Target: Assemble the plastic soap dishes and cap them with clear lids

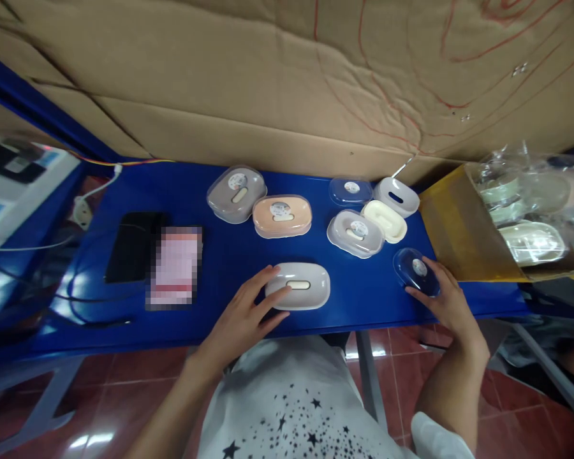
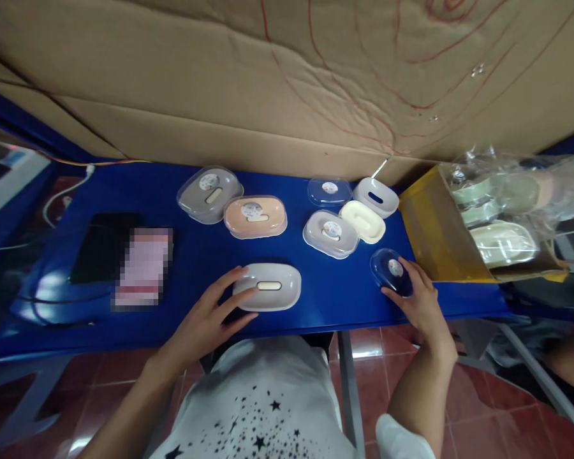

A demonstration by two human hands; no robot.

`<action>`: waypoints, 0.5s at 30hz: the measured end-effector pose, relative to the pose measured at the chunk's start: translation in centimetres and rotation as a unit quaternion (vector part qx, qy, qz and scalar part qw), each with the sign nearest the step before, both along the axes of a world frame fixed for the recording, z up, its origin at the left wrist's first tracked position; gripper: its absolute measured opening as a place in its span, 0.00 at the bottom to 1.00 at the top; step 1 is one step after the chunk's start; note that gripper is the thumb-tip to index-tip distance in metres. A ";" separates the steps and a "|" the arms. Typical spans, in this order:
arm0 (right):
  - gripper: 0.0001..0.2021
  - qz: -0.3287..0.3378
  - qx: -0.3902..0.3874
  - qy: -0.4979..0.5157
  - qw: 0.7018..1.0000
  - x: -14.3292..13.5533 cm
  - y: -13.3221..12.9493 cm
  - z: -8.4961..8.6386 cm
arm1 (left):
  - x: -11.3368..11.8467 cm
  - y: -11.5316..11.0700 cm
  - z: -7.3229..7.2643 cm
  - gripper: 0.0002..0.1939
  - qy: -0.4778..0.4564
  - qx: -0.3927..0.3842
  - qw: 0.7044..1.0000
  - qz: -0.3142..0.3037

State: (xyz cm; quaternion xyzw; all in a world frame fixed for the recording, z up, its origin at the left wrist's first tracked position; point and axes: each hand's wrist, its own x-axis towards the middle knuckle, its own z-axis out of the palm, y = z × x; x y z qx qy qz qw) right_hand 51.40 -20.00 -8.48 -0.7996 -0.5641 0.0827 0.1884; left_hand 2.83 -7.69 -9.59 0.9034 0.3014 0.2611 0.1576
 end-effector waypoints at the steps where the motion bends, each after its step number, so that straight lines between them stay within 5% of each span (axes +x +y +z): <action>1: 0.43 0.005 0.014 0.020 1.000 -1.5 -0.7 0.6 | 0.0 0.1 0.1 0.24 0.000 -0.004 1.000 -0.001; 5: 0.37 0.106 0.040 0.097 0.989 -9.4 -1.4 3.4 | 0.1 0.3 0.8 0.28 -0.021 -0.021 1.000 0.001; 9: 0.31 0.284 0.018 0.090 0.954 -17.0 2.4 4.1 | 0.2 0.2 1.0 0.32 -0.050 -0.047 0.998 -0.006; 15: 0.32 0.405 0.016 0.037 0.914 -21.3 7.9 2.8 | -0.3 0.7 -0.2 0.31 -0.053 -0.096 0.994 0.005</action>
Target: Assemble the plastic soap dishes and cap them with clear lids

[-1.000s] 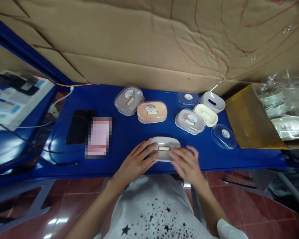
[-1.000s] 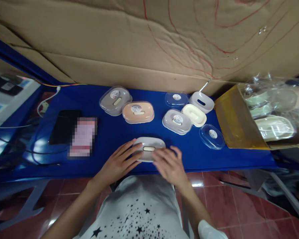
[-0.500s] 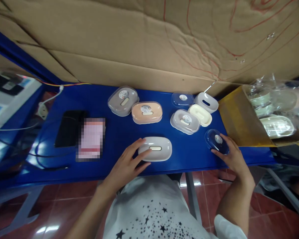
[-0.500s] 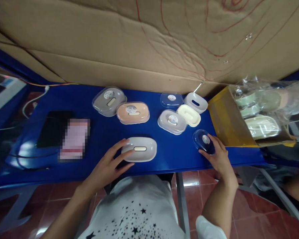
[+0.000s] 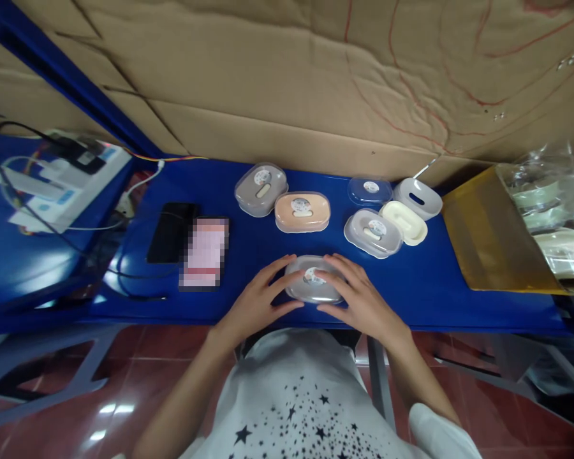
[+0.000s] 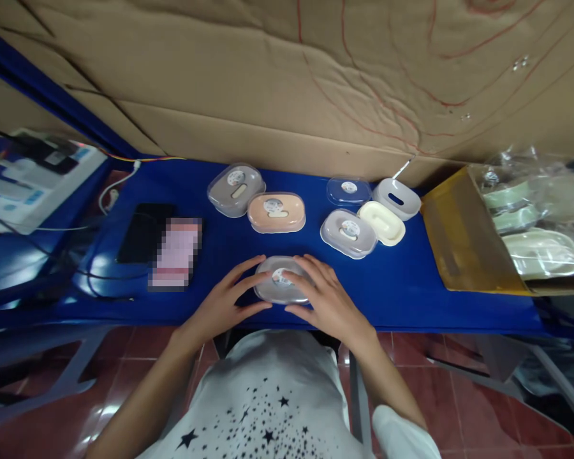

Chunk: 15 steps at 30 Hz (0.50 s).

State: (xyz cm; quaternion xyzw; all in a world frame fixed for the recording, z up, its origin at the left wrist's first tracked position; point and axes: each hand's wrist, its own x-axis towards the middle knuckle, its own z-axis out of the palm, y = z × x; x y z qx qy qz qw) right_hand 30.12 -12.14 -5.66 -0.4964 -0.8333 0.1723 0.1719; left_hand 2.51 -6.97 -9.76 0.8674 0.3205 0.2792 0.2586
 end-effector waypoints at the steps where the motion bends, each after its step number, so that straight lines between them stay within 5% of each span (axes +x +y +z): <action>1: 0.32 0.001 0.008 0.002 1.000 -0.1 0.2 -0.2 | -0.1 0.1 -0.2 0.31 -0.002 -0.010 1.000 0.003; 15: 0.33 0.021 0.050 -0.015 0.998 -1.0 0.6 -1.9 | -0.9 -0.1 -0.4 0.29 0.001 -0.075 0.997 0.026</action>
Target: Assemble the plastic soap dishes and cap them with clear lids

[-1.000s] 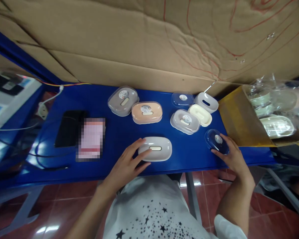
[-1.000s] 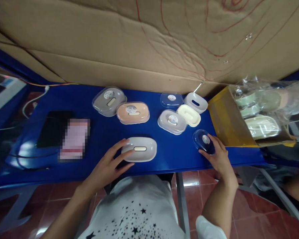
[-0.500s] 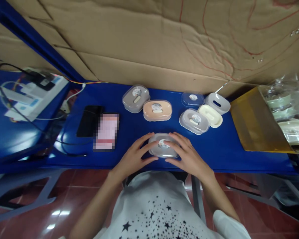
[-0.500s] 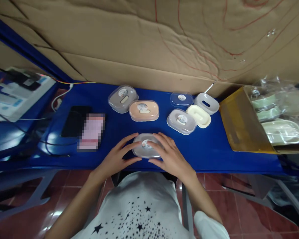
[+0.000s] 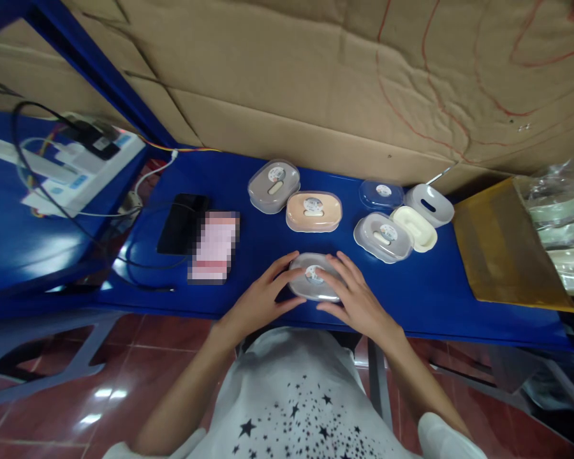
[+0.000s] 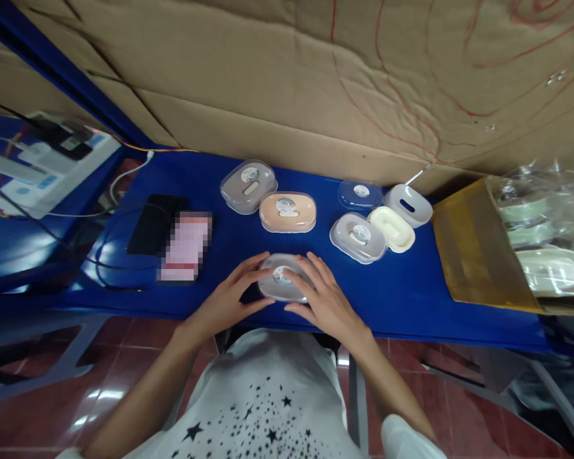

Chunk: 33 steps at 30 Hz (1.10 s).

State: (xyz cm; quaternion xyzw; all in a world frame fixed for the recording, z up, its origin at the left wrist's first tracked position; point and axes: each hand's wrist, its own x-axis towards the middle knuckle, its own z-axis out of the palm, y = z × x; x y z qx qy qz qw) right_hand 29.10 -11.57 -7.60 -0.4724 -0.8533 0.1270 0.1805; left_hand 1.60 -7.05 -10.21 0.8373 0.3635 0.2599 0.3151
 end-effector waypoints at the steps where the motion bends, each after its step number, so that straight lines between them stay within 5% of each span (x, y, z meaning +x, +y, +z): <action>1: 0.33 -0.001 0.016 0.006 1.000 0.5 -0.3 -0.1 | -0.1 0.1 0.1 0.29 0.003 0.001 1.000 0.006; 4: 0.25 -0.071 0.119 0.058 0.989 4.6 -1.1 0.4 | -0.4 0.8 0.2 0.28 0.011 0.027 0.998 0.055; 8: 0.22 -0.318 0.173 0.028 0.932 13.1 0.2 1.0 | 0.0 2.1 0.2 0.29 0.017 0.099 0.986 0.134; 11: 0.23 -0.328 0.098 -0.053 0.938 17.9 1.5 0.3 | 1.3 2.0 0.3 0.33 0.027 0.162 0.976 0.144; 14: 0.21 -0.303 0.063 -0.070 0.948 20.4 -0.1 -1.2 | 3.0 0.5 0.7 0.32 0.025 0.215 0.968 0.126; 19: 0.15 -0.339 0.107 -0.054 0.933 20.8 -8.8 -2.9 | 5.3 -2.4 1.2 0.22 0.033 0.245 0.967 0.068; 24: 0.11 -0.263 0.077 -0.008 0.962 12.7 -12.9 -1.9 | 7.7 -3.0 1.2 0.22 0.056 0.251 0.961 -0.101; 28: 0.18 -0.180 0.066 0.030 0.981 9.5 -8.8 -0.4 | 8.4 -2.7 0.7 0.19 0.094 0.236 0.955 -0.151; 33: 0.23 -0.322 0.131 -0.027 0.937 18.1 2.4 -0.2 | 5.7 -2.3 0.4 0.11 0.108 0.216 0.968 -0.068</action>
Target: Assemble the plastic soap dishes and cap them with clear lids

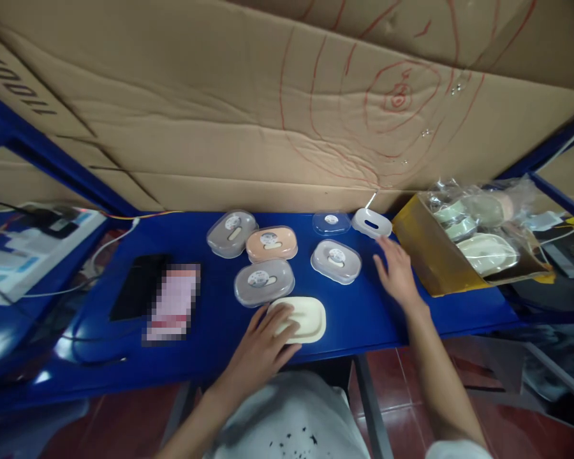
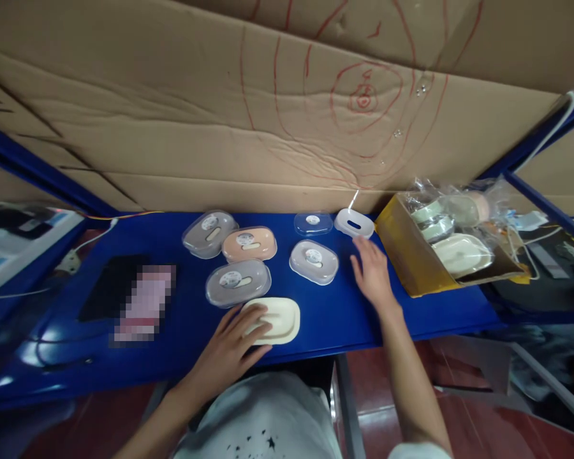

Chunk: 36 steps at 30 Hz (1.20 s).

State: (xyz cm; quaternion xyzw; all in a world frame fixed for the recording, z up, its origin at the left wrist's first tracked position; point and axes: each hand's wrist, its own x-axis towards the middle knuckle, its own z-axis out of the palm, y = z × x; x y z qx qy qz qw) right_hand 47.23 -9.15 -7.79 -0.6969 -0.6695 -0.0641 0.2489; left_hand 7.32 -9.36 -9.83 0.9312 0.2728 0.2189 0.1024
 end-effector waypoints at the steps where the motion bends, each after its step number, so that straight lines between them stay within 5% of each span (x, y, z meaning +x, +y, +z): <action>1: 0.25 -0.010 -0.004 -0.001 1.000 2.0 2.2 -0.2 | -0.6 0.1 -0.1 0.11 0.001 0.003 1.000 0.016; 5: 0.26 -0.019 -0.007 -0.006 1.000 6.4 6.0 -0.9 | -2.2 0.9 -0.6 0.10 0.000 0.012 0.996 0.088; 8: 0.25 -0.050 0.024 -0.002 0.998 6.2 2.3 -1.1 | -2.1 1.6 -0.6 0.11 -0.002 0.012 0.994 0.111; 12: 0.18 -0.102 0.126 0.026 0.986 1.1 -6.9 -0.8 | -1.2 1.3 -0.1 0.11 0.014 -0.018 0.999 0.041; 16: 0.25 0.062 0.093 0.061 0.992 -7.1 -12.1 -0.3 | -0.7 0.2 0.4 0.15 -0.023 -0.033 0.999 0.007; 20: 0.34 0.173 -0.011 0.087 0.981 -12.4 -11.2 -0.5 | -1.3 -0.2 0.4 0.26 -0.081 -0.062 0.994 0.046; 25: 0.29 0.246 -0.014 0.049 0.968 -14.8 -9.2 -1.0 | -2.4 -0.3 -0.2 0.27 -0.068 -0.107 0.991 0.029; 36: 0.18 0.254 -0.014 0.000 0.967 -16.4 -9.5 -2.7 | -3.6 0.0 -0.5 0.18 -0.032 -0.037 0.999 0.005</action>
